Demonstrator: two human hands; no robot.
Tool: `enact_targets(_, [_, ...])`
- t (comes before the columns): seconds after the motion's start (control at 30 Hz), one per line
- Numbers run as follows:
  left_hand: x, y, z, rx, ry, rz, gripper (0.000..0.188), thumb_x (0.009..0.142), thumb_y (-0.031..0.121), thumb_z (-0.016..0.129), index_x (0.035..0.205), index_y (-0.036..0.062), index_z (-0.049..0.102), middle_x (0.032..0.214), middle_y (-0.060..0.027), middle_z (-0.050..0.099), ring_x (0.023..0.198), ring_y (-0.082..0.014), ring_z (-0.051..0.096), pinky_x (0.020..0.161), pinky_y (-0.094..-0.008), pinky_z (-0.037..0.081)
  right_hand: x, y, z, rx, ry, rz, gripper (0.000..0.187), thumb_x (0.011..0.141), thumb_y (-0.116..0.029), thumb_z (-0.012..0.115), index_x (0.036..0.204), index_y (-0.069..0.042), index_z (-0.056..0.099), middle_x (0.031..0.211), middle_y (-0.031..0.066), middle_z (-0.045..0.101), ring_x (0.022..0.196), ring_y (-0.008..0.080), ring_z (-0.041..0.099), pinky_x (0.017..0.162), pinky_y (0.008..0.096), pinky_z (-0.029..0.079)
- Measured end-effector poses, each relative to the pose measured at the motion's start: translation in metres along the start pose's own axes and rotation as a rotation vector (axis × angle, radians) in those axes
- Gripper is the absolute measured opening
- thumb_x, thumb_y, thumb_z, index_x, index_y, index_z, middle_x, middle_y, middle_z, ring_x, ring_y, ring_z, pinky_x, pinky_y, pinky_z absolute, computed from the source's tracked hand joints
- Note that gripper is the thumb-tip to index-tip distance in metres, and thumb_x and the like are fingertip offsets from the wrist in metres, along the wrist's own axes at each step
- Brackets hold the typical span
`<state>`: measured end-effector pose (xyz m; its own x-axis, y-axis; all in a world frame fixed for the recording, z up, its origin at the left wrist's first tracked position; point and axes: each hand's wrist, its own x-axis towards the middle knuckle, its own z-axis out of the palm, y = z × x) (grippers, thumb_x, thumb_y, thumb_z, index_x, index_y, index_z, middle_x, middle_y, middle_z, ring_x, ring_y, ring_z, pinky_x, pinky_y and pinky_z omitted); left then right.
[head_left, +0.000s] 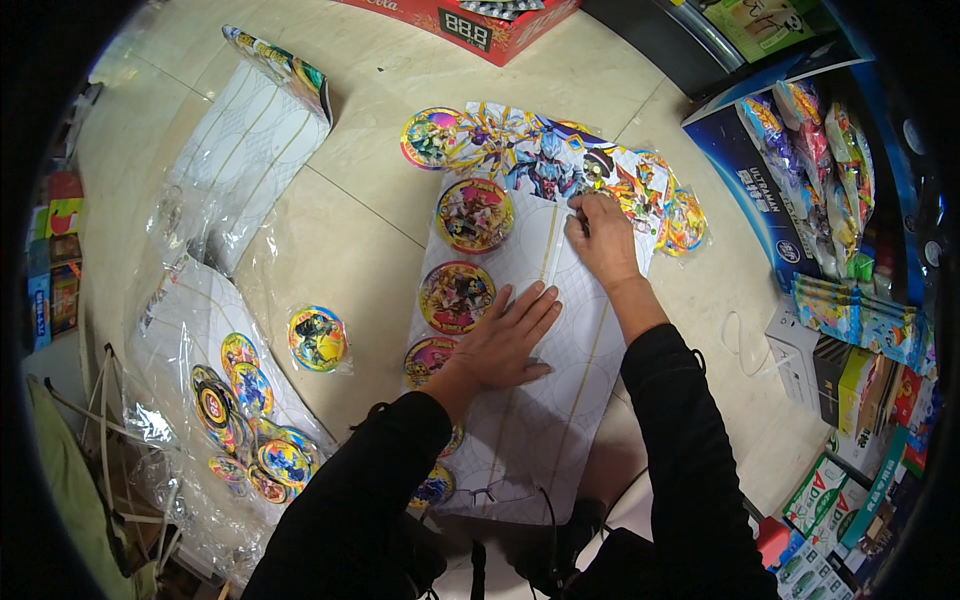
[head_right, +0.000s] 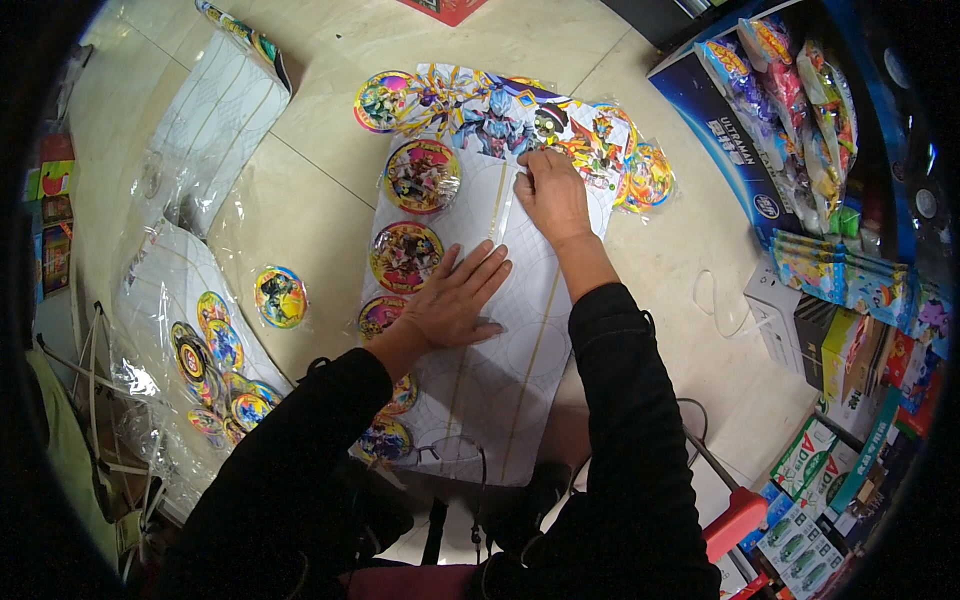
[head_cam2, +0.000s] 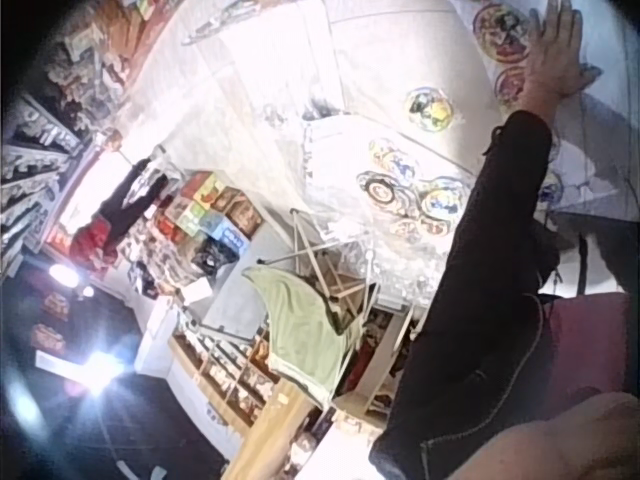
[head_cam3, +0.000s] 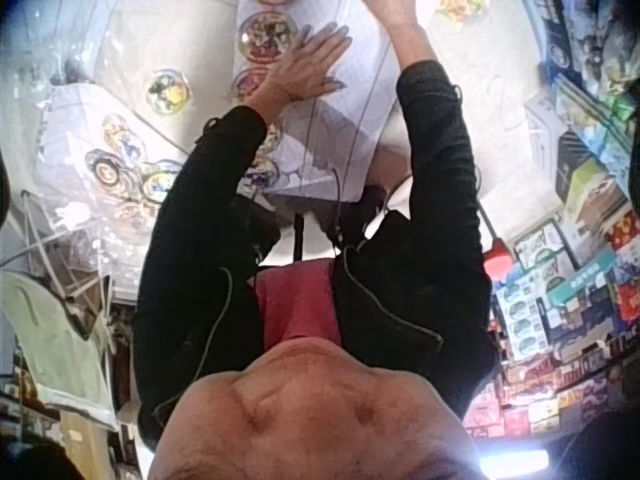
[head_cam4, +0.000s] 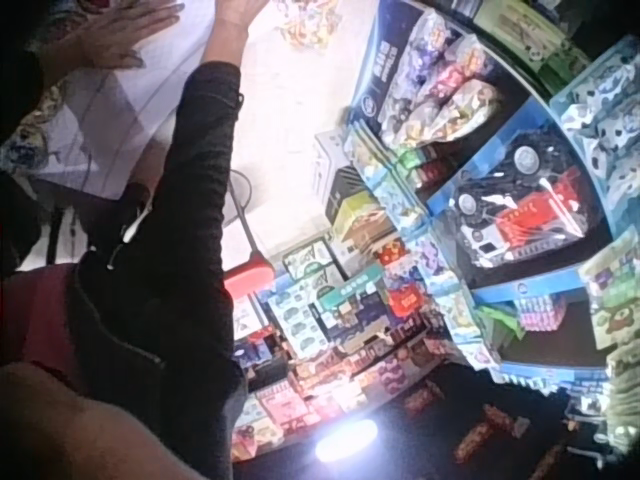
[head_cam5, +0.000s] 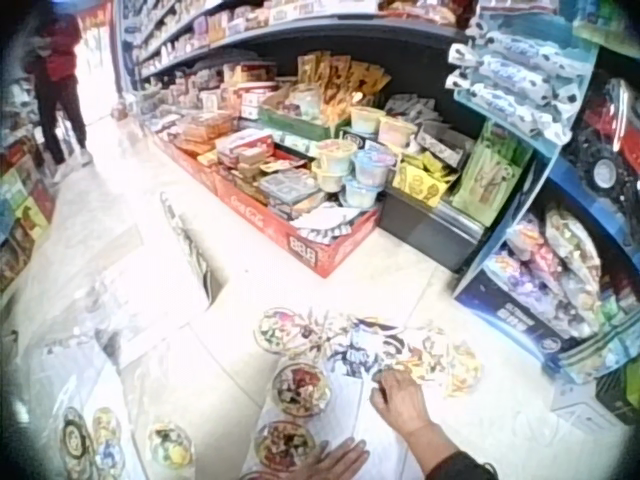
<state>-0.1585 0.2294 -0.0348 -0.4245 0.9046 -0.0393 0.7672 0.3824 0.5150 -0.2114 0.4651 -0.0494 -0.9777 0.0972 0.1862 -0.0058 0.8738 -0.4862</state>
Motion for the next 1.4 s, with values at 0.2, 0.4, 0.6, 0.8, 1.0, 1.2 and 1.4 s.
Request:
enact_targets(0.2, [-0.001,-0.001,0.001,-0.008,0.0,-0.005,0.089,0.081,0.052,0.069,0.148,0.0026,0.038,0.159,-0.0138,0.032,0.149,-0.029,0.024,0.118,-0.0528,0.023,0.003,-0.003,-0.013,-0.064,-0.058,-0.166,0.017,0.081,-0.009,0.07,0.097,-0.003,0.067,0.092,0.0141,0.063,0.085,0.0343,0.064,0.076,0.0422,0.053])
enact_targets(0.4, [-0.001,-0.002,0.003,0.033,0.0,0.002,0.089,0.081,0.057,0.066,0.148,0.0041,0.039,0.158,-0.0136,0.033,0.148,-0.0296,0.026,0.117,-0.0535,0.023,0.009,-0.015,-0.016,-0.101,-0.099,-0.069,0.013,0.082,-0.01,0.069,0.094,-0.005,0.067,0.092,0.015,0.063,0.086,0.036,0.064,0.077,0.0434,0.054])
enact_targets(0.6, [-0.001,-0.002,0.003,0.025,0.002,0.008,0.09,0.081,0.057,0.066,0.148,0.0035,0.038,0.158,-0.014,0.033,0.148,-0.0298,0.025,0.118,-0.0536,0.022,0.011,-0.01,-0.014,-0.08,-0.119,-0.057,0.009,0.082,-0.009,0.069,0.09,-0.006,0.067,0.09,0.0135,0.064,0.086,0.0353,0.064,0.077,0.0438,0.054])
enact_targets(0.8, [-0.001,-0.001,0.001,0.019,-0.003,0.009,0.09,0.082,0.056,0.066,0.149,0.0031,0.037,0.158,-0.0146,0.032,0.148,-0.03,0.025,0.117,-0.0538,0.023,0.001,-0.008,-0.005,-0.045,-0.004,-0.05,0.01,0.081,-0.008,0.07,0.091,-0.006,0.067,0.089,0.012,0.064,0.084,0.0341,0.064,0.075,0.0437,0.053])
enact_targets(1.0, [-0.001,-0.002,0.003,0.024,-0.012,0.006,0.089,0.084,0.056,0.065,0.149,0.0029,0.037,0.158,-0.0148,0.032,0.149,-0.0304,0.024,0.118,-0.054,0.021,-0.009,-0.011,-0.001,0.011,0.099,-0.084,0.011,0.079,-0.005,0.071,0.09,-0.007,0.071,0.088,0.0106,0.063,0.085,0.0316,0.063,0.076,0.0419,0.053])
enact_targets(1.2, [-0.001,-0.001,0.002,0.02,-0.024,-0.001,0.089,0.084,0.057,0.064,0.149,0.0031,0.036,0.159,-0.0148,0.031,0.15,-0.0302,0.023,0.119,-0.054,0.021,-0.014,-0.013,0.004,0.005,0.154,-0.034,0.015,0.081,-0.008,0.072,0.096,-0.009,0.072,0.093,0.0113,0.065,0.089,0.0309,0.064,0.079,0.0393,0.053])
enact_targets(1.4, [-0.001,-0.001,0.002,0.042,-0.026,-0.004,0.09,0.083,0.057,0.065,0.149,0.0033,0.037,0.159,-0.0143,0.031,0.15,-0.0298,0.022,0.119,-0.0536,0.02,-0.013,-0.013,0.006,0.05,0.15,0.025,0.012,0.082,-0.008,0.072,0.094,-0.009,0.071,0.089,0.0097,0.065,0.086,0.0313,0.063,0.076,0.0397,0.052])
